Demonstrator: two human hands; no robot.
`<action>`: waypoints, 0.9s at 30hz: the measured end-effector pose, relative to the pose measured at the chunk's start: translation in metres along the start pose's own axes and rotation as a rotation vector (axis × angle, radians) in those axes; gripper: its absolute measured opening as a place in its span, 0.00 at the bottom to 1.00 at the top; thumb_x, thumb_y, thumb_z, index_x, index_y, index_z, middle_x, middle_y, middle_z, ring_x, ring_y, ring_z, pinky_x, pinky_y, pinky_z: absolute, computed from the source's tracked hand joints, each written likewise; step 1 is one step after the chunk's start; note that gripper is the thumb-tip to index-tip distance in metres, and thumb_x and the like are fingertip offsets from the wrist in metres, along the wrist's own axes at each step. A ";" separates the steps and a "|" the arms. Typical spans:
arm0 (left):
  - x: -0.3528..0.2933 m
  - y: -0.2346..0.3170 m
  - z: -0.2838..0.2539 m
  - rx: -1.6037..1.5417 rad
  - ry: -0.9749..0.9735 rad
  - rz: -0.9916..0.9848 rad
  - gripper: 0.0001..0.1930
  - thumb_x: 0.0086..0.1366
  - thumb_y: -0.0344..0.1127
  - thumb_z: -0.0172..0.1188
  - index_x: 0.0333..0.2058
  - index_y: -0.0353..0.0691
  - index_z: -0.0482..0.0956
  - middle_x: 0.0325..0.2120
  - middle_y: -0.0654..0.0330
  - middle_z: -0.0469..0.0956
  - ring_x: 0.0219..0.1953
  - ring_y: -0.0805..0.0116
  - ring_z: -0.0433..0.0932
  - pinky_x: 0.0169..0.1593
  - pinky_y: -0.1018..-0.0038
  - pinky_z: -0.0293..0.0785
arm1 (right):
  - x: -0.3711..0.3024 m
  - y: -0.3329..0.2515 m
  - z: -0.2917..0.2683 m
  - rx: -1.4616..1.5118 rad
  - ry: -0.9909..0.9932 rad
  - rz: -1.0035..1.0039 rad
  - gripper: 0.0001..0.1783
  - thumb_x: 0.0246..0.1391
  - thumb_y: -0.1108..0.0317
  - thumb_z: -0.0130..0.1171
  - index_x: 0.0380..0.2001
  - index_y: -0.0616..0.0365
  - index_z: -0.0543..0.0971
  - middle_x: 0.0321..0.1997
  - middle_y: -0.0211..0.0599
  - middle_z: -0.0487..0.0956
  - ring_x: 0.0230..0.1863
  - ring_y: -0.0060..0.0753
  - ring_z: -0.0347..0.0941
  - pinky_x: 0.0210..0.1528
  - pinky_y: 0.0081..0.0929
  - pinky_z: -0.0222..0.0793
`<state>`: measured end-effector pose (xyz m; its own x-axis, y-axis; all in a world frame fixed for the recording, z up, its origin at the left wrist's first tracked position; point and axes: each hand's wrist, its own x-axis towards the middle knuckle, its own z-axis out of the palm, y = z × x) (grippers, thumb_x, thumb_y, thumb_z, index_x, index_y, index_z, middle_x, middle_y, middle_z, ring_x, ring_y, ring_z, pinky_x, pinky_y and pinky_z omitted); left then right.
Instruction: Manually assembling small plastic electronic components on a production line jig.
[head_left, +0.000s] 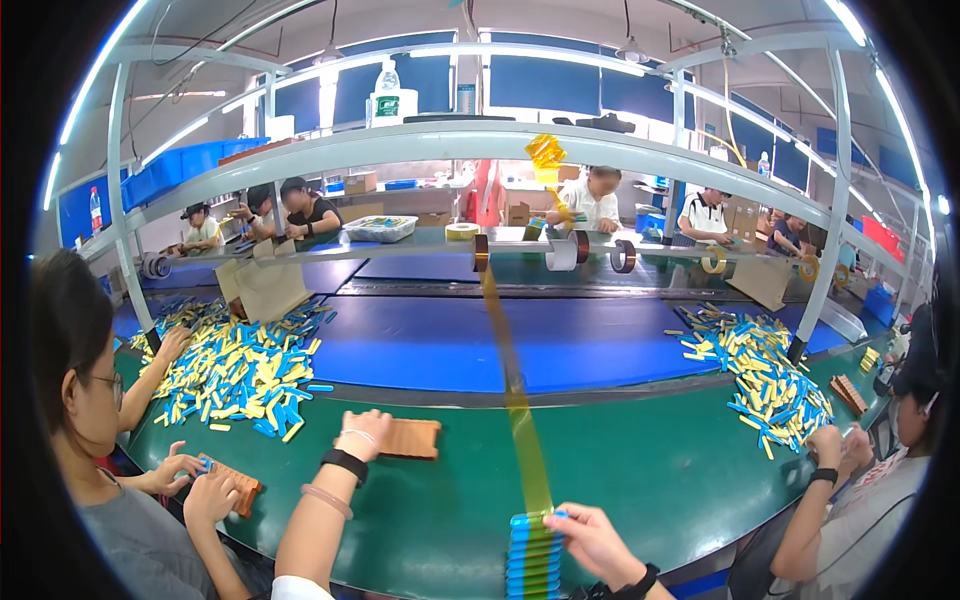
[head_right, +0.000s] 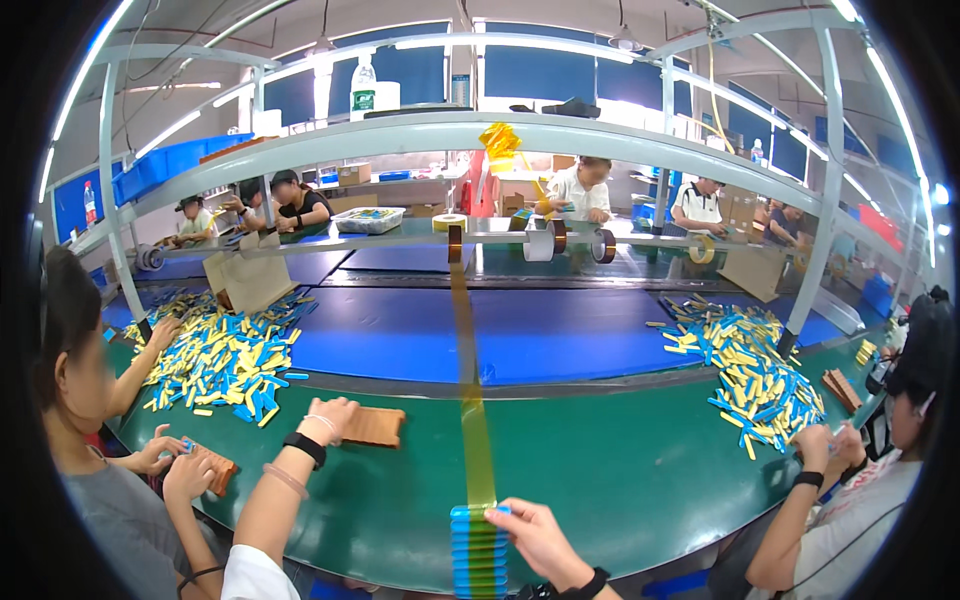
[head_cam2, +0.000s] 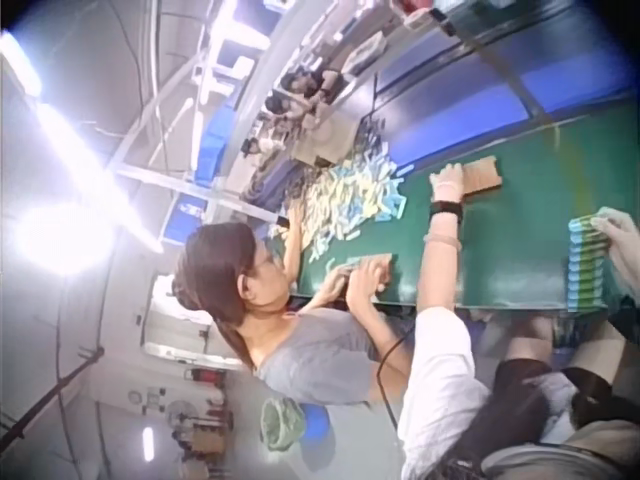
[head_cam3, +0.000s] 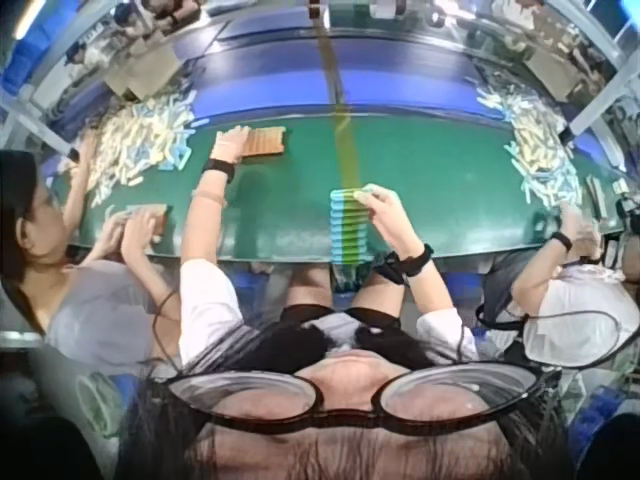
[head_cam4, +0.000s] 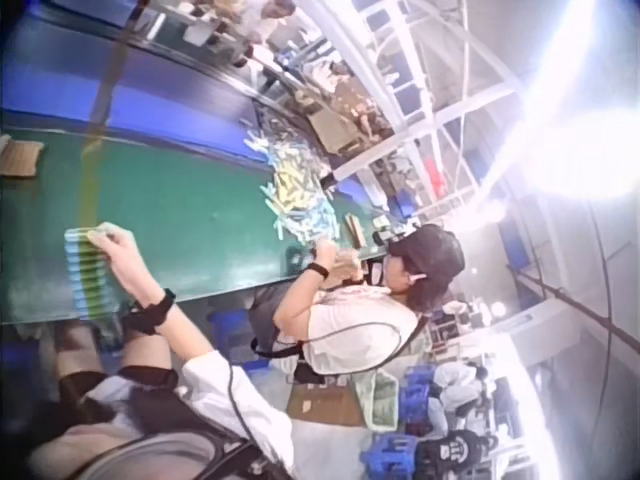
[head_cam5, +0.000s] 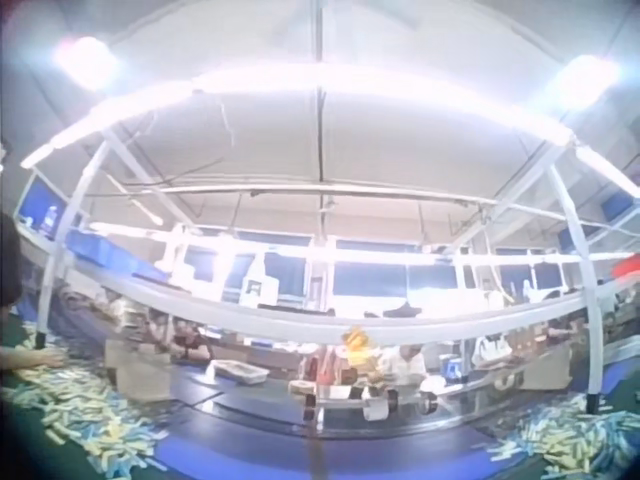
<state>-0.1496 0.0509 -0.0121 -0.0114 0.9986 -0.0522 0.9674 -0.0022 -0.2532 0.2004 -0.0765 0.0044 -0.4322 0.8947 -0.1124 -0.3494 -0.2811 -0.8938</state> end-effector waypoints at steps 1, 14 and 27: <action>0.003 -0.012 0.004 -0.012 -0.020 -0.068 0.34 0.36 0.29 0.67 0.45 0.46 0.63 0.42 0.59 0.68 0.46 0.62 0.69 0.47 0.59 0.61 | -0.005 0.008 0.000 0.014 -0.035 0.003 0.08 0.51 0.69 0.52 0.30 0.64 0.73 0.30 0.29 0.74 0.33 0.16 0.67 0.36 0.16 0.62; -0.013 0.019 0.018 -0.167 0.499 -0.096 0.21 0.53 0.31 0.52 0.46 0.37 0.64 0.50 0.51 0.61 0.51 0.61 0.64 0.47 0.61 0.64 | -0.039 0.056 -0.013 -0.153 0.121 0.044 0.06 0.49 0.71 0.54 0.28 0.62 0.74 0.26 0.27 0.73 0.29 0.15 0.66 0.31 0.14 0.61; -0.183 0.176 -0.028 -1.800 -0.257 0.188 0.12 0.59 0.36 0.53 0.36 0.31 0.67 0.31 0.60 0.72 0.34 0.76 0.71 0.38 0.81 0.67 | -0.029 0.054 -0.001 -0.253 0.133 -0.109 0.12 0.56 0.64 0.45 0.27 0.61 0.72 0.20 0.19 0.64 0.21 0.09 0.55 0.21 0.09 0.49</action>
<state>0.0302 -0.1311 -0.0204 0.2513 0.9594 -0.1284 0.0231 0.1267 0.9917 0.1944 -0.1174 -0.0411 -0.2855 0.9570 -0.0511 -0.1625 -0.1009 -0.9815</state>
